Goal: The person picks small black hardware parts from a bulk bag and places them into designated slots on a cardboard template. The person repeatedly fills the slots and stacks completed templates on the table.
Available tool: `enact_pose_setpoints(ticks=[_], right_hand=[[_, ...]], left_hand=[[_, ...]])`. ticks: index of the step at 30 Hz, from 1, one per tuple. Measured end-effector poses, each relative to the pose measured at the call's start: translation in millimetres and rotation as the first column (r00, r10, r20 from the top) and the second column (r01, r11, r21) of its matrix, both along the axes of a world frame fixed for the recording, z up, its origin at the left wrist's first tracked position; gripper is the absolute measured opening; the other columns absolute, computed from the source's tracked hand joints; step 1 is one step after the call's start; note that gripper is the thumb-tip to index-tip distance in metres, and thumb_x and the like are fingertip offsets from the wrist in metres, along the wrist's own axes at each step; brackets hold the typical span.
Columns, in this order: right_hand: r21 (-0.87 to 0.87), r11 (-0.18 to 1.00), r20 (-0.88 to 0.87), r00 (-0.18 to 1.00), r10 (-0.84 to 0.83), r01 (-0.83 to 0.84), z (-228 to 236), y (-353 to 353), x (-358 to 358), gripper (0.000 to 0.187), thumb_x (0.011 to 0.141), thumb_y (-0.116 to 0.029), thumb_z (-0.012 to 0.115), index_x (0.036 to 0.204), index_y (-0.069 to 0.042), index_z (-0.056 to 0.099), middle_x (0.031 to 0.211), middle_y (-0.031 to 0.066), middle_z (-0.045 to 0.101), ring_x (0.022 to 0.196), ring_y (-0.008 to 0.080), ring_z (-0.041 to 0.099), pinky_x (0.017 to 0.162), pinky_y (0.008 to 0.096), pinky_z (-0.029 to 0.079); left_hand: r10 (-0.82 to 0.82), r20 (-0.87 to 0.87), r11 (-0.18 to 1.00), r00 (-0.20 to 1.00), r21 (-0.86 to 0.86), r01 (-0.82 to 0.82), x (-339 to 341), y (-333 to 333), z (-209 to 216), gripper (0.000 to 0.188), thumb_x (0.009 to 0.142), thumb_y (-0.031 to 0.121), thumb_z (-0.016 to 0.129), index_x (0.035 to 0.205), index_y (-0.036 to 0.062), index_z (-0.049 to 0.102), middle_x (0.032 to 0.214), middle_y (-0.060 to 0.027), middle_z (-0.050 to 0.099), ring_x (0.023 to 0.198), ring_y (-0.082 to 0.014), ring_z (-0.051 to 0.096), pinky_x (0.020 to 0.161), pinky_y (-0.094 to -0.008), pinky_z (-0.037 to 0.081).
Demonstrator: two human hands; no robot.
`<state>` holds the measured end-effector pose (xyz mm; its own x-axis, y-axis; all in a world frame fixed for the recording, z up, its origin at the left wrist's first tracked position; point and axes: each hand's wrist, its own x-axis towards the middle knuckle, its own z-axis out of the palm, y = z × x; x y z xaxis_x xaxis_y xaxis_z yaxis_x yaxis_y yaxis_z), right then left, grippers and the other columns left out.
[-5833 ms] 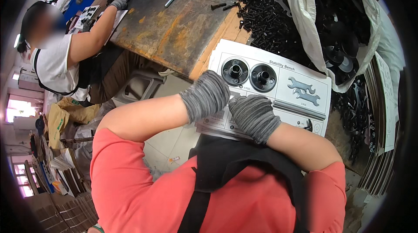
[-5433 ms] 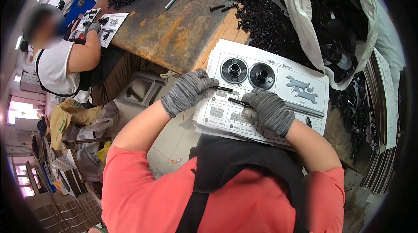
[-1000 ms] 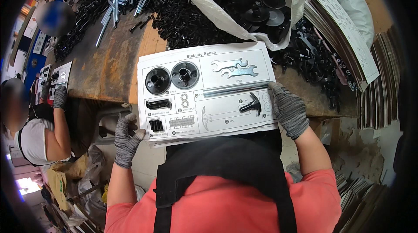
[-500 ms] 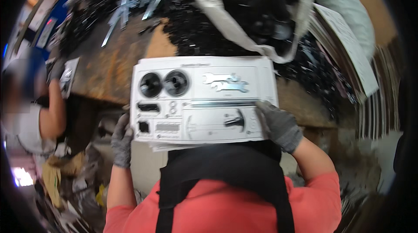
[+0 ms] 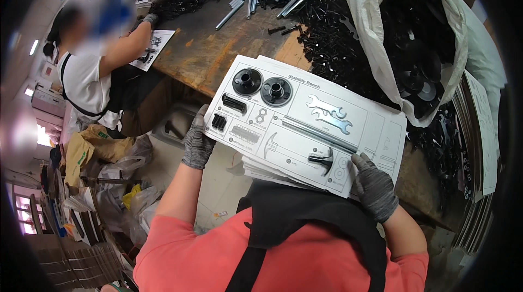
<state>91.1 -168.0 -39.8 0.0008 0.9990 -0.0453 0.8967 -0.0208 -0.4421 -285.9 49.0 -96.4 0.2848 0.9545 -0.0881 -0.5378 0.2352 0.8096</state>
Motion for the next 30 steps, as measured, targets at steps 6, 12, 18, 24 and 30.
enact_pose_setpoints(ticks=[6, 12, 18, 24, 30], right_hand=[[0.042, 0.987, 0.029, 0.987, 0.155, -0.156, -29, 41, -27, 0.051, 0.080, -0.018, 0.051, 0.130, -0.011, 0.041, 0.123, 0.0295, 0.047, 0.082, 0.0371, 0.063, 0.068, 0.0441, 0.051], [-0.295, 0.915, -0.013, 0.958, 0.286, -0.277, 13, 111, -88, 0.064, 0.082, -0.016, 0.045, 0.141, -0.007, 0.021, 0.138, 0.0293, 0.029, 0.103, 0.0373, 0.057, 0.087, 0.0429, 0.045], [-0.170, 0.920, -0.011, 0.935, 0.356, -0.352, 0, 154, -122, 0.054, 0.084, -0.012, 0.039, 0.137, -0.005, 0.028, 0.139, 0.0275, 0.029, 0.109, 0.0374, 0.053, 0.091, 0.0432, 0.043], [-0.268, 0.902, 0.091, 0.923, 0.375, -0.339, 22, 142, -109, 0.048, 0.084, -0.016, 0.044, 0.131, -0.009, 0.037, 0.137, 0.0214, 0.035, 0.094, 0.0366, 0.060, 0.081, 0.0442, 0.049], [0.397, 0.897, 0.354, 0.934, 0.045, -0.194, 24, 90, -16, 0.057, 0.069, -0.017, 0.067, 0.122, -0.007, 0.047, 0.131, 0.0187, 0.041, 0.112, 0.0346, 0.049, 0.088, 0.0427, 0.046]], left_hand=[[0.315, 0.248, 0.933, 0.916, -0.261, -0.250, 11, 10, 5, 0.065, 0.090, 0.056, 0.033, 0.133, 0.0075, 0.037, 0.135, -0.0097, 0.042, 0.121, -0.0292, 0.041, 0.103, -0.0424, 0.033], [0.277, 0.254, 0.957, 0.927, -0.161, -0.242, 5, 28, -17, 0.049, 0.091, 0.038, 0.043, 0.129, 0.0062, 0.041, 0.129, -0.0103, 0.047, 0.117, -0.0284, 0.046, 0.100, -0.0421, 0.038], [0.411, 0.213, 0.909, 0.886, -0.162, -0.383, -18, 74, -57, 0.038, 0.088, 0.017, 0.053, 0.124, 0.0048, 0.046, 0.121, -0.0111, 0.053, 0.110, -0.0266, 0.051, 0.097, -0.0392, 0.041], [0.548, 0.150, 0.828, 0.823, -0.233, -0.509, -43, 112, -66, 0.039, 0.088, 0.020, 0.051, 0.122, 0.0019, 0.048, 0.117, -0.0146, 0.056, 0.104, -0.0306, 0.055, 0.091, -0.0421, 0.046], [0.650, 0.026, 0.734, 0.759, -0.282, -0.618, -63, 136, -50, 0.039, 0.085, 0.023, 0.052, 0.118, 0.0020, 0.052, 0.112, -0.0137, 0.060, 0.099, -0.0300, 0.058, 0.089, -0.0403, 0.046]])
